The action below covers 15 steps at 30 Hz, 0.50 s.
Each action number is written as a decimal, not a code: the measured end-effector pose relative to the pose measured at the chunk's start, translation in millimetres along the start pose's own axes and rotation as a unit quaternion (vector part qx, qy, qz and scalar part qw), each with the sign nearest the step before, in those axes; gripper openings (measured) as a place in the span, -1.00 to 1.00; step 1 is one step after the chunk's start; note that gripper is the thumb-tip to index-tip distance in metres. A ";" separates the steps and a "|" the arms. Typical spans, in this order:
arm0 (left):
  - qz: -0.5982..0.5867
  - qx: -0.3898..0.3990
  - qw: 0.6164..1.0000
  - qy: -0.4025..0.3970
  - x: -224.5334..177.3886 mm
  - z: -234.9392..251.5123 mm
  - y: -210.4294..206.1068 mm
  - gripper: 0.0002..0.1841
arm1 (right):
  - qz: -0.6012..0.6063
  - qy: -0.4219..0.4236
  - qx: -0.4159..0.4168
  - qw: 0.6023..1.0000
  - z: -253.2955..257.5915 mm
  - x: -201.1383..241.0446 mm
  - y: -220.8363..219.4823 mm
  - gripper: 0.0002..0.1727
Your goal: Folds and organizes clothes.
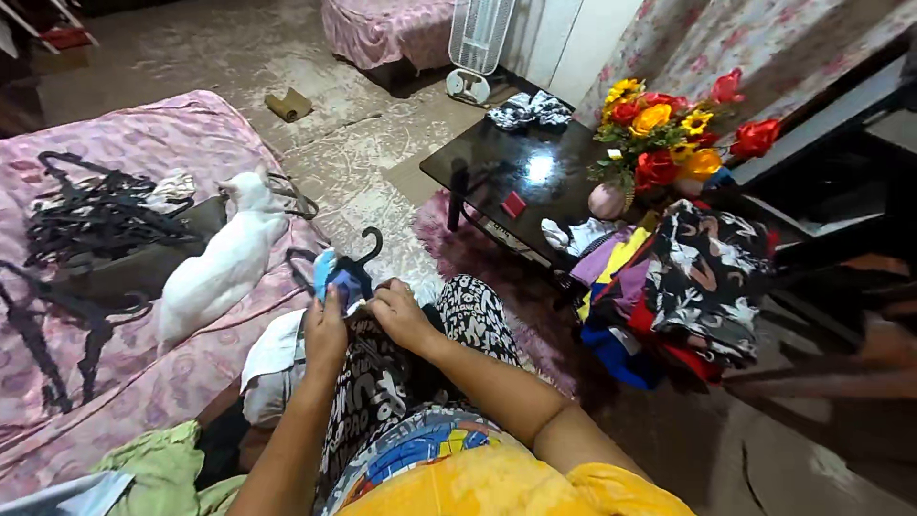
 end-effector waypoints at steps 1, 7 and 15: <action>-0.038 -0.025 0.999 0.007 -5.4 -2.2 1.6 -0.50 | -0.034 -0.005 -0.015 0.999 4.9 -6.0 0.6 -0.54; -0.279 0.002 0.957 -0.076 -51.4 -24.9 49.3 -0.62 | -0.067 -0.149 -0.041 0.986 26.4 -60.9 26.5 -0.59; -0.060 0.235 0.970 0.000 3.7 19.9 100.9 -0.37 | 0.044 0.046 -0.111 0.992 16.0 -8.3 80.9 -0.59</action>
Point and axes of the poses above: each hand's wrist, its own z-axis towards the middle knuckle, its own y-axis out of the back of the hand, x = y × z, the point moved 4 cm from there along z, towards the middle knuckle, and after that the axes turned 6 degrees about -x, right-handed, at the moved point
